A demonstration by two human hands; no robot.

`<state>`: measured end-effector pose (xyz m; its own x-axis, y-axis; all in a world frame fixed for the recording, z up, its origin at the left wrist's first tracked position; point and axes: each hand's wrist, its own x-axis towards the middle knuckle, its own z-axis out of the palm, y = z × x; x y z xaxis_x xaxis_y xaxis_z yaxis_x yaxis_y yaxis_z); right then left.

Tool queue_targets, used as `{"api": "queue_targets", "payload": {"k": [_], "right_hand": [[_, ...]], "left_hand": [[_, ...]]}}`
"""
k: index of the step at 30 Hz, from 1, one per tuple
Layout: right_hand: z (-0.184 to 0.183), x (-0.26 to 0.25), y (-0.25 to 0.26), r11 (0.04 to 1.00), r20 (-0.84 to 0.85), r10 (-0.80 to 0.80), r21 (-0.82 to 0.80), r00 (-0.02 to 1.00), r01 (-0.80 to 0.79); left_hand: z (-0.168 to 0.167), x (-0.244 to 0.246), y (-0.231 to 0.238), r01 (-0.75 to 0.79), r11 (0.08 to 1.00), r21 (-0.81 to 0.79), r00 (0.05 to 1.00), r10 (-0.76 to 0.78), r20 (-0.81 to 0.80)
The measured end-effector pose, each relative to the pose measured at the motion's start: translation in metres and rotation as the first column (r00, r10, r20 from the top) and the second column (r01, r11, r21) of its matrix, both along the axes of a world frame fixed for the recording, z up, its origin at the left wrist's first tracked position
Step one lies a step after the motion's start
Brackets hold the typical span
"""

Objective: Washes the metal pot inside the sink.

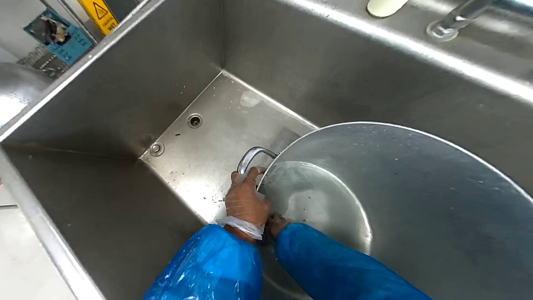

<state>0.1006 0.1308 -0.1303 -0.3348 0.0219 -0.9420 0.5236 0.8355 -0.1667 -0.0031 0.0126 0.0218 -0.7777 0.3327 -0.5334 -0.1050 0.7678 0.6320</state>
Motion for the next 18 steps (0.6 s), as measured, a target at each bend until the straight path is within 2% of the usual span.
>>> {"api": "queue_targets", "payload": {"k": [2, 4, 5, 7, 9, 10, 11, 13, 14, 16, 17, 18], "right_hand": [[0.047, -0.054, -0.007, 0.997, -0.014, -0.066, -0.050, 0.998, 0.065], [0.052, -0.062, -0.010, 0.992, -0.005, -0.108, -0.060, 0.994, 0.108], [0.037, -0.045, -0.012, 0.992, -0.013, -0.109, -0.069, 0.994, 0.107], [-0.014, 0.018, -0.014, 0.998, -0.103, -0.066, -0.027, 0.992, 0.063], [-0.035, 0.055, 0.004, 0.999, -0.050, 0.053, 0.002, 0.997, -0.053], [-0.035, 0.053, 0.017, 0.997, -0.013, 0.081, 0.002, 0.997, -0.081], [-0.036, 0.040, 0.034, 0.998, -0.044, 0.052, 0.037, 0.998, -0.050], [-0.043, -0.003, 0.070, 0.984, -0.236, -0.032, 0.162, 0.971, 0.072], [-0.047, -0.017, 0.082, 0.960, -0.336, -0.129, 0.195, 0.933, 0.203], [-0.062, -0.010, 0.072, 0.920, -0.405, -0.248, 0.186, 0.880, 0.345], [-0.072, 0.012, 0.050, 0.925, -0.357, -0.261, 0.174, 0.897, 0.339], [-0.072, 0.037, 0.025, 0.953, -0.268, -0.200, 0.169, 0.942, 0.251]], "left_hand": [[0.005, -0.007, 0.001, 0.001, 1.000, -0.022, 1.000, 0.000, 0.029], [0.005, -0.005, 0.002, -0.004, 1.000, -0.024, 0.999, 0.005, 0.047], [0.004, -0.004, 0.001, 0.004, 1.000, -0.021, 0.999, -0.003, 0.036], [0.003, -0.002, -0.001, 0.015, 1.000, -0.008, 1.000, -0.015, 0.019], [0.004, -0.002, -0.001, 0.006, 1.000, -0.003, 1.000, -0.006, 0.010], [0.005, -0.002, -0.002, 0.013, 1.000, -0.008, 1.000, -0.013, 0.014], [0.006, -0.001, -0.002, 0.020, 1.000, -0.011, 1.000, -0.019, 0.021], [0.008, -0.002, -0.002, 0.030, 0.999, -0.019, 0.999, -0.030, 0.030], [0.008, -0.001, -0.001, 0.028, 0.999, -0.016, 0.999, -0.028, 0.030], [0.005, -0.002, -0.001, 0.027, 1.000, -0.014, 0.999, -0.027, 0.025], [0.005, -0.002, -0.001, 0.033, 0.999, -0.017, 0.999, -0.032, 0.030], [0.005, -0.003, -0.001, 0.035, 0.999, -0.015, 0.999, -0.034, 0.036]]}}
